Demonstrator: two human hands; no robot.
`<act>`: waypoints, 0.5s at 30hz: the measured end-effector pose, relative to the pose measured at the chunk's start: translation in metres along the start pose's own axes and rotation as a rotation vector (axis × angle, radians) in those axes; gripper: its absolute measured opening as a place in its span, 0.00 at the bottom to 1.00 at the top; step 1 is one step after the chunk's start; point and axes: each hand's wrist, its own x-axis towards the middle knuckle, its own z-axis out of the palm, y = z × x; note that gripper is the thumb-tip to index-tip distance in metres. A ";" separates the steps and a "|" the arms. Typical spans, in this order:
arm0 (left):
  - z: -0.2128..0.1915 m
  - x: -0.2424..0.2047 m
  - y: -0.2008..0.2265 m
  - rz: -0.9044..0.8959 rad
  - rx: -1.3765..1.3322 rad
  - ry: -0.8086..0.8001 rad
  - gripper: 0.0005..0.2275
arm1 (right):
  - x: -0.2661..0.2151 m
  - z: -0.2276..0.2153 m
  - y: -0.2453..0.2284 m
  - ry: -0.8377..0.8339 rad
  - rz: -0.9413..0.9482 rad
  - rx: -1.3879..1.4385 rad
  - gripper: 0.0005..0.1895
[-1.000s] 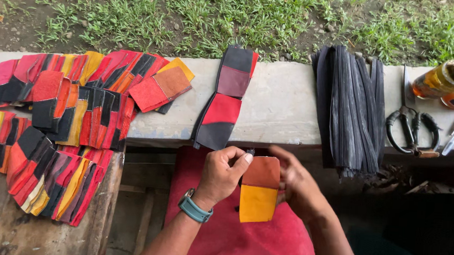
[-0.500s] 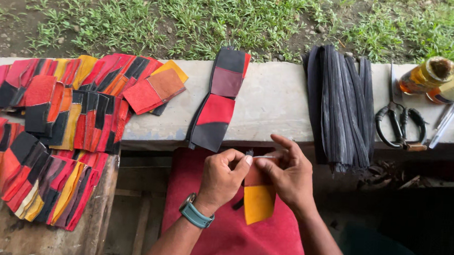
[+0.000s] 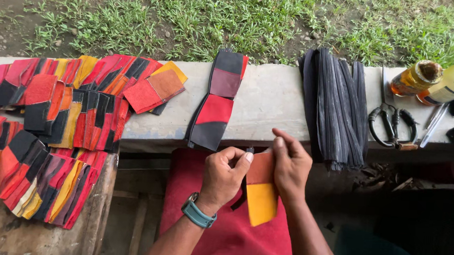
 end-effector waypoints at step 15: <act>0.002 0.007 -0.002 -0.017 -0.046 -0.009 0.12 | 0.009 -0.002 -0.020 -0.135 0.302 0.529 0.19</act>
